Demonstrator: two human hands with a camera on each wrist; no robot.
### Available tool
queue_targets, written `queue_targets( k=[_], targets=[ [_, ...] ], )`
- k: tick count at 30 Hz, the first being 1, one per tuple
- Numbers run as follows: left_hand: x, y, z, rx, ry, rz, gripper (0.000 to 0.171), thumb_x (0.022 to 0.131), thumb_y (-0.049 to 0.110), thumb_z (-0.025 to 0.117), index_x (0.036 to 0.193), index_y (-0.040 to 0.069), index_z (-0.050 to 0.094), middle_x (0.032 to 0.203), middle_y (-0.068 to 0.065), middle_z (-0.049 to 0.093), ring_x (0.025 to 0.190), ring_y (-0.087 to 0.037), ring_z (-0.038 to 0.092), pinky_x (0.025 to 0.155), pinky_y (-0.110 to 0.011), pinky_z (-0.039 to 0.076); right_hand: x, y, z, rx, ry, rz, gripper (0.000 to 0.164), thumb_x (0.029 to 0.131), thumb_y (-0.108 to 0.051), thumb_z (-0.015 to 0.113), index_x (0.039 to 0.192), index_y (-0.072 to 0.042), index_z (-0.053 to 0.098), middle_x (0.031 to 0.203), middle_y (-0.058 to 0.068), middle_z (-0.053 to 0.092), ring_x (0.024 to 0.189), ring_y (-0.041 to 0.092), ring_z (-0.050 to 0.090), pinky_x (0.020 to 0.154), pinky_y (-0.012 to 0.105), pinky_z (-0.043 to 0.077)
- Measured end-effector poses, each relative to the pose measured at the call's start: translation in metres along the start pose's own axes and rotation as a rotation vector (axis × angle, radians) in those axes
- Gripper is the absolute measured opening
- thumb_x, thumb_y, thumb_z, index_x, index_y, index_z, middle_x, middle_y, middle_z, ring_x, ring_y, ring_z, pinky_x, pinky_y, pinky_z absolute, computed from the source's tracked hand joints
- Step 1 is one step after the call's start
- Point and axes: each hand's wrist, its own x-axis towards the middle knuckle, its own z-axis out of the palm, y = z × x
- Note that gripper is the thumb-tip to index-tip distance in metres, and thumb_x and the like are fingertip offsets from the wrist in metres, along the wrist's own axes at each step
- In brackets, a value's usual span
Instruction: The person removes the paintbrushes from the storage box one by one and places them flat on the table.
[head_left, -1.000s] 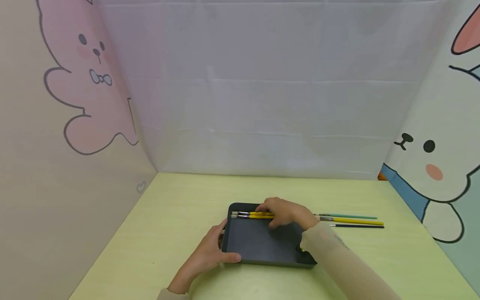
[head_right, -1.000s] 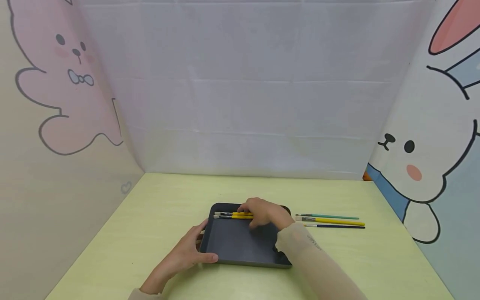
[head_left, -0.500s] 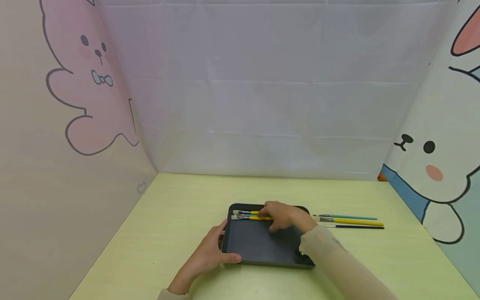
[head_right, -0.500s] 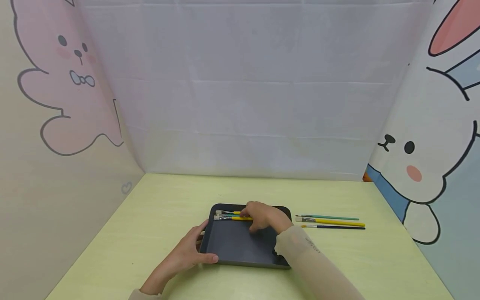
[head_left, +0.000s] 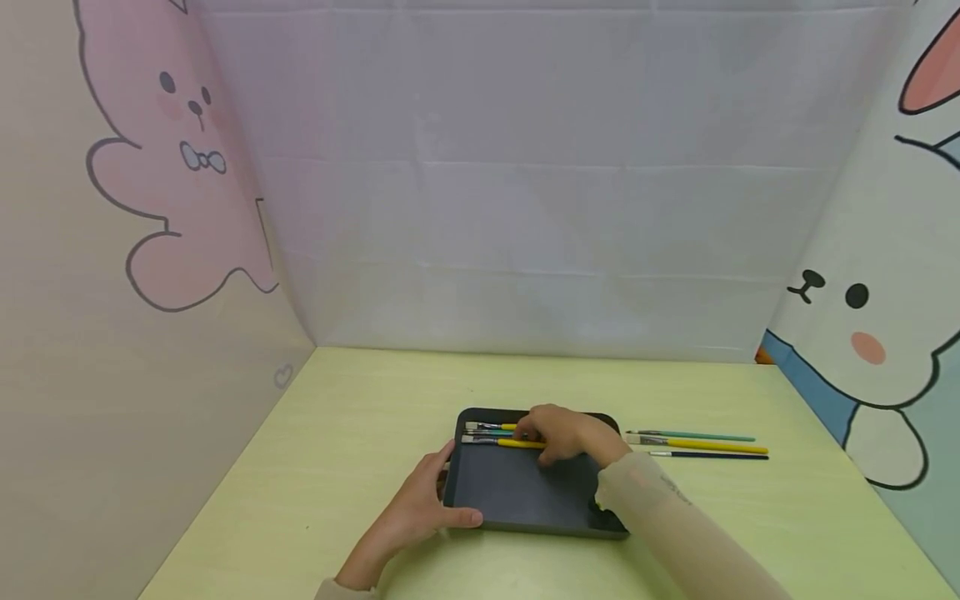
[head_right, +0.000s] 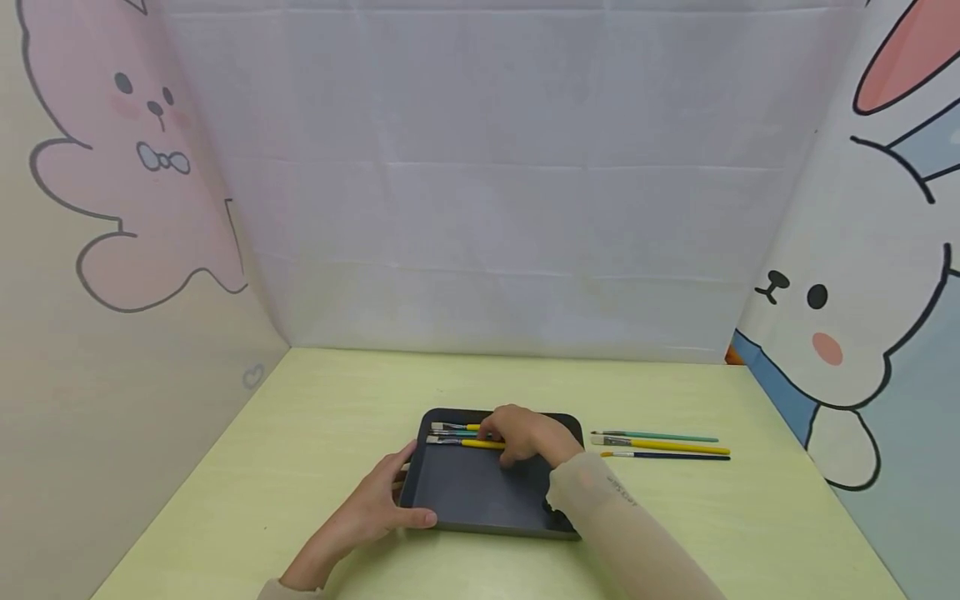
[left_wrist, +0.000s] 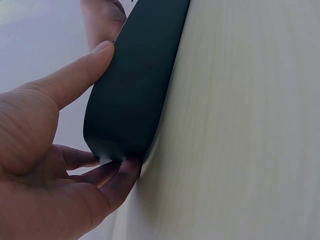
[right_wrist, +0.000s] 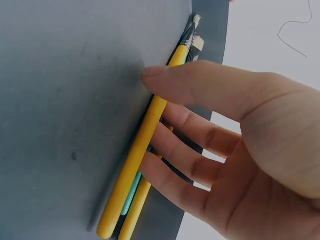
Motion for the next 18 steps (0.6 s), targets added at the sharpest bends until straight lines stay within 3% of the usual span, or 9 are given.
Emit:
queue_targets(
  k=[10, 18],
  targets=[
    [0.0003, 0.0010, 0.0000, -0.017, -0.003, -0.005, 0.126, 0.074, 0.032, 0.100, 0.169, 0.005, 0.023, 0.160, -0.025, 0.039, 0.136, -0.042, 0.054, 0.104, -0.053, 0.051, 0.0053, -0.0010, 0.0033, 0.019, 0.023, 0.063, 0.045, 0.087, 0.017, 0.076, 0.115, -0.018, 0.076, 0.097, 0.001, 0.066, 0.086, 0.016, 0.061, 0.079, 0.037, 0.056],
    [0.0003, 0.0018, 0.0006, -0.009, 0.000, -0.014, 0.125, 0.074, 0.032, 0.101, 0.169, 0.006, 0.024, 0.160, -0.026, 0.039, 0.137, -0.043, 0.054, 0.105, -0.055, 0.050, 0.0057, 0.0006, 0.0054, 0.053, 0.020, 0.082, 0.048, 0.089, 0.021, 0.069, 0.115, -0.020, 0.075, 0.100, 0.001, 0.067, 0.092, 0.021, 0.064, 0.082, 0.038, 0.057]
  ],
)
